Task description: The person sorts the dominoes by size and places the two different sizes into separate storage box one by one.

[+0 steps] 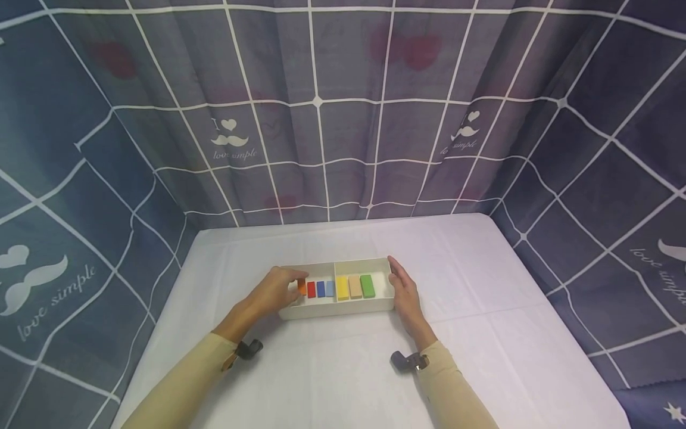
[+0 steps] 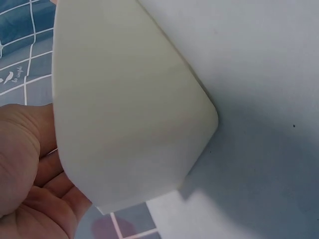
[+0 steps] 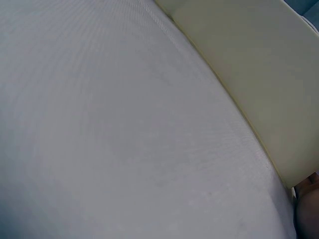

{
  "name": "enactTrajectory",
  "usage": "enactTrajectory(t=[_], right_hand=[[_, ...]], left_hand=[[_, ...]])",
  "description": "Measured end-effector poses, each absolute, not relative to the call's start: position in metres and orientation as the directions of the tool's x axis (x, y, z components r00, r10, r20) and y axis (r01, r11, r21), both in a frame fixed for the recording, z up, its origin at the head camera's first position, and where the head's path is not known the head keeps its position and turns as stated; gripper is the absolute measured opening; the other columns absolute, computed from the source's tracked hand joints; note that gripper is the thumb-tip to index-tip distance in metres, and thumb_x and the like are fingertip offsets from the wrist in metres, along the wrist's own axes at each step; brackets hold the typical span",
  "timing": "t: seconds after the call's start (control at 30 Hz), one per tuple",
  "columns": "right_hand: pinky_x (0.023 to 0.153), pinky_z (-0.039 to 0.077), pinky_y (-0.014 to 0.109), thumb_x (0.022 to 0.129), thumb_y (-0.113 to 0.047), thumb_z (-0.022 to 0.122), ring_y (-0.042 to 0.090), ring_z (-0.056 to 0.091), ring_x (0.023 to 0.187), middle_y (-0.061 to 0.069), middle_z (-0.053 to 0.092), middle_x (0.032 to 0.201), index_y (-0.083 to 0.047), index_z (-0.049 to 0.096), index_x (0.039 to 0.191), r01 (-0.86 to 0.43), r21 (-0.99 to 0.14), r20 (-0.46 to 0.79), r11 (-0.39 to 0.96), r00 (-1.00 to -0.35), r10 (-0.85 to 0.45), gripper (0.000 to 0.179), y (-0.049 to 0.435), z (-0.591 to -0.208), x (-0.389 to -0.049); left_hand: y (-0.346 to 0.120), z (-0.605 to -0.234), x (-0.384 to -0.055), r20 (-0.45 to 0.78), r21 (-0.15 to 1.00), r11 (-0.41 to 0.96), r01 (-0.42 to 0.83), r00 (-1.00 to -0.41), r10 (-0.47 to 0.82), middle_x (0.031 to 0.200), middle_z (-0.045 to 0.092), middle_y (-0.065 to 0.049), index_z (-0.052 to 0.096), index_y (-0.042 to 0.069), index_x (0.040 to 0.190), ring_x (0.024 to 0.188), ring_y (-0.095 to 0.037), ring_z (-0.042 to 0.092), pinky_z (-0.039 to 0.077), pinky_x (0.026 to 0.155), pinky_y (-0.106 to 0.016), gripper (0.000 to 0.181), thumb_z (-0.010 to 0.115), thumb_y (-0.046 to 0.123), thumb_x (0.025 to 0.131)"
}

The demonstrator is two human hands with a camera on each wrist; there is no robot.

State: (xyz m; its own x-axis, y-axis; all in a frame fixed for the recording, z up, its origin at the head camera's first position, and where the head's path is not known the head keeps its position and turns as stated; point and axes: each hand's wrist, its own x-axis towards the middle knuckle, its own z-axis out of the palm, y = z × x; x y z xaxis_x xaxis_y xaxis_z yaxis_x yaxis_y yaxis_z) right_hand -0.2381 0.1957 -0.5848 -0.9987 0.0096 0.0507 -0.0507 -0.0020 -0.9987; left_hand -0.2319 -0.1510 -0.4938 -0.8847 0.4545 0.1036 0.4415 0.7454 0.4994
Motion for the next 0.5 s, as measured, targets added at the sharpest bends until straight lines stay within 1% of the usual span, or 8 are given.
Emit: enactTrajectory(t=[0.17,0.27,0.33,0.4,0.5], right_hand=[[0.139,0.016,0.047,0.118,-0.014,0.042,0.026,0.021,0.170,0.008,0.032,0.180,-0.012,0.040,0.171,-0.055,-0.998,0.055,0.015,-0.998,0.007,0.053,0.196,-0.585,-0.238],[0.139,0.016,0.048,0.119,-0.015,0.041,0.028,0.020,0.170,0.010,0.030,0.181,-0.011,0.038,0.171,-0.064,-0.998,0.064,0.022,-0.998,0.000,0.053,0.197,-0.585,-0.239],[0.139,0.016,0.048,0.119,-0.015,0.041,0.027,0.019,0.170,0.009,0.031,0.181,-0.012,0.038,0.171,-0.065,-0.998,0.065,0.020,-0.998,-0.002,0.052,0.197,-0.585,-0.239],[0.139,0.015,0.048,0.119,-0.015,0.041,0.025,0.019,0.170,0.008,0.031,0.181,-0.012,0.039,0.171,-0.063,-0.998,0.063,0.013,-0.998,-0.003,0.052,0.197,-0.585,-0.238],[0.140,0.015,0.047,0.118,-0.014,0.040,0.021,0.021,0.169,0.005,0.033,0.180,-0.014,0.040,0.171,-0.057,-0.998,0.057,0.001,-0.998,-0.001,0.052,0.196,-0.585,-0.238]], left_hand=[[-0.150,-0.495,-0.235,0.070,0.485,0.761,0.431,-0.886,0.458,0.131,0.078,-0.019,0.075,-0.005,0.135,0.127,-0.036,0.073,0.057,0.113,-0.051,0.046,0.086,-0.004,0.090],[-0.148,-0.496,-0.237,0.062,0.473,0.761,0.444,-0.878,0.474,0.127,0.079,-0.020,0.075,-0.006,0.132,0.120,-0.035,0.074,0.060,0.110,-0.052,0.044,0.086,-0.006,0.089],[-0.147,-0.497,-0.240,0.058,0.457,0.760,0.463,-0.868,0.494,0.122,0.080,-0.020,0.076,-0.007,0.129,0.109,-0.032,0.074,0.063,0.104,-0.049,0.041,0.086,-0.006,0.089],[-0.146,-0.499,-0.242,0.057,0.431,0.760,0.486,-0.855,0.515,0.116,0.081,-0.019,0.078,-0.007,0.125,0.098,-0.027,0.071,0.064,0.096,-0.045,0.037,0.085,-0.007,0.089],[-0.144,-0.501,-0.246,0.049,0.390,0.765,0.512,-0.841,0.538,0.107,0.081,-0.015,0.080,-0.005,0.118,0.086,-0.021,0.064,0.062,0.084,-0.039,0.030,0.084,-0.008,0.088]])
